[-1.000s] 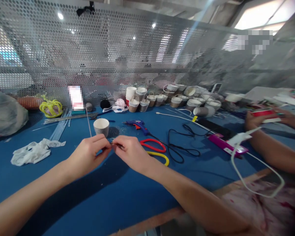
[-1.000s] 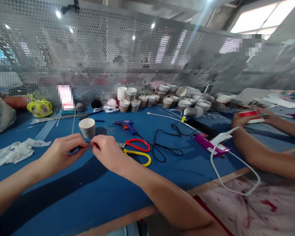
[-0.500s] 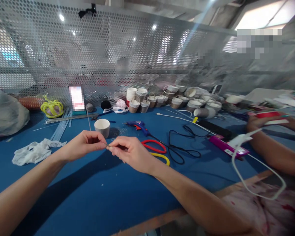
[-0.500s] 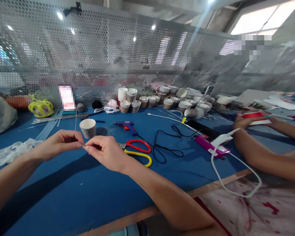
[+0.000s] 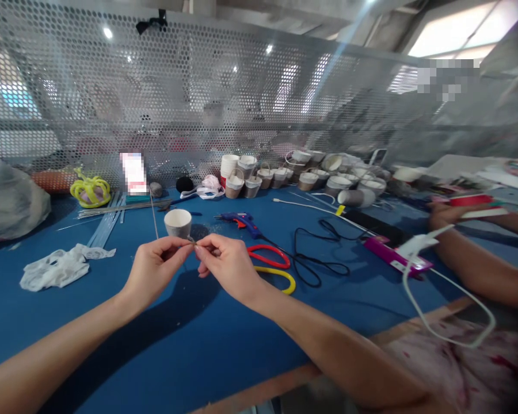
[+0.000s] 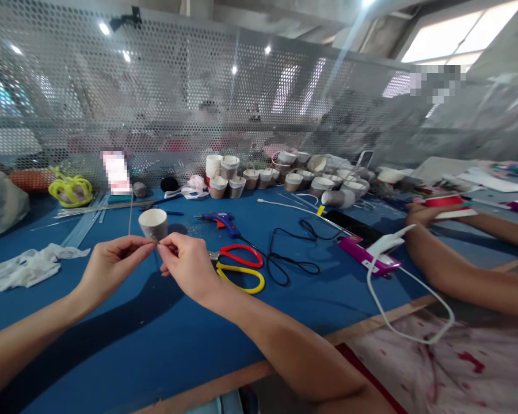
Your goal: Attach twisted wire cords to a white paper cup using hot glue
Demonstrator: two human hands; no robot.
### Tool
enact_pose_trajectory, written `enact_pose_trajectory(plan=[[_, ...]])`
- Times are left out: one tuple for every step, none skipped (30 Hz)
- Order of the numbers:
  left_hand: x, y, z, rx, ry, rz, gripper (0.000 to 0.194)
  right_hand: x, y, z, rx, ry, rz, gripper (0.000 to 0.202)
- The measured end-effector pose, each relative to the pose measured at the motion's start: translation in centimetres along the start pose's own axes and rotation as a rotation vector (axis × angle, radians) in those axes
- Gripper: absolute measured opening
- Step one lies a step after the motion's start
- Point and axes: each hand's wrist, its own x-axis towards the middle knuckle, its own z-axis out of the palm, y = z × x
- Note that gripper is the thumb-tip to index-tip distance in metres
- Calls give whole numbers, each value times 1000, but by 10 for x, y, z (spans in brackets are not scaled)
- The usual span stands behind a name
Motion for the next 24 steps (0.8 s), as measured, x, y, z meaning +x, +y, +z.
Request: enact_pose_trajectory(plan=[[0, 0, 1, -17, 14, -13, 19, 0, 0, 1, 7, 7, 0, 10], [0, 0, 2, -36, 23, -28, 19, -1, 1, 3, 9, 13, 1, 9], [0, -1, 3, -54, 28, -44, 19, -1, 2, 4, 7, 17, 3, 7], [0, -1, 4, -72, 33, -62, 19, -2, 3, 6, 2, 17, 6, 6], [0, -1, 5, -88, 35, -79, 18, -2, 4, 8, -4, 14, 9, 5], [0, -2, 5, -105, 35, -93, 18, -3, 5, 9, -12, 9, 12, 6], [0, -2, 5, -118, 31, -105, 18, -4, 6, 11, -18, 1, 14, 6], [1, -2, 5, -131, 28, -114, 17, -5, 6, 12, -19, -8, 15, 7], [1, -3, 5, -146, 22, -124, 17, -5, 6, 13, -11, -20, 17, 8], [2, -3, 4, -165, 13, -135, 16, -6, 6, 14, 7, -36, 22, 8], [4, -4, 3, -192, 2, -145, 15, -6, 5, 13, 36, -59, 34, 8], [5, -4, 1, -230, -13, -157, 15, -5, 4, 12, 73, -88, 49, 10], [7, -5, -1, -280, -40, -173, 14, -4, 3, 11, 117, -115, 65, 13], [8, -5, -4, -340, -84, -194, 14, -3, 2, 8, 162, -138, 80, 16], [10, -5, -6, -404, -143, -217, 14, -1, 1, 6, 210, -154, 92, 18], [11, -5, -8, -469, -209, -242, 15, 1, 0, 3, 260, -159, 100, 19], [12, -5, -10, -526, -279, -266, 16, 3, 0, 0, 315, -157, 106, 20], [12, -5, -12, -573, -345, -290, 16, 6, 1, -2, 371, -153, 112, 21], [12, -4, -14, -610, -402, -309, 17, 7, 2, -4, 423, -152, 122, 20], [12, -4, -15, -638, -448, -326, 17, 9, 2, -6, 468, -154, 130, 20], [12, -3, -16, -661, -487, -342, 17, 9, 3, -7, 502, -159, 133, 19], [12, -2, -16, -681, -523, -358, 17, 10, 4, -8, 523, -170, 131, 18], [11, -2, -16, -699, -555, -370, 17, 9, 4, -8, 535, -183, 124, 18], [11, -2, -16, -716, -582, -378, 18, 9, 4, -9, 543, -197, 114, 19]])
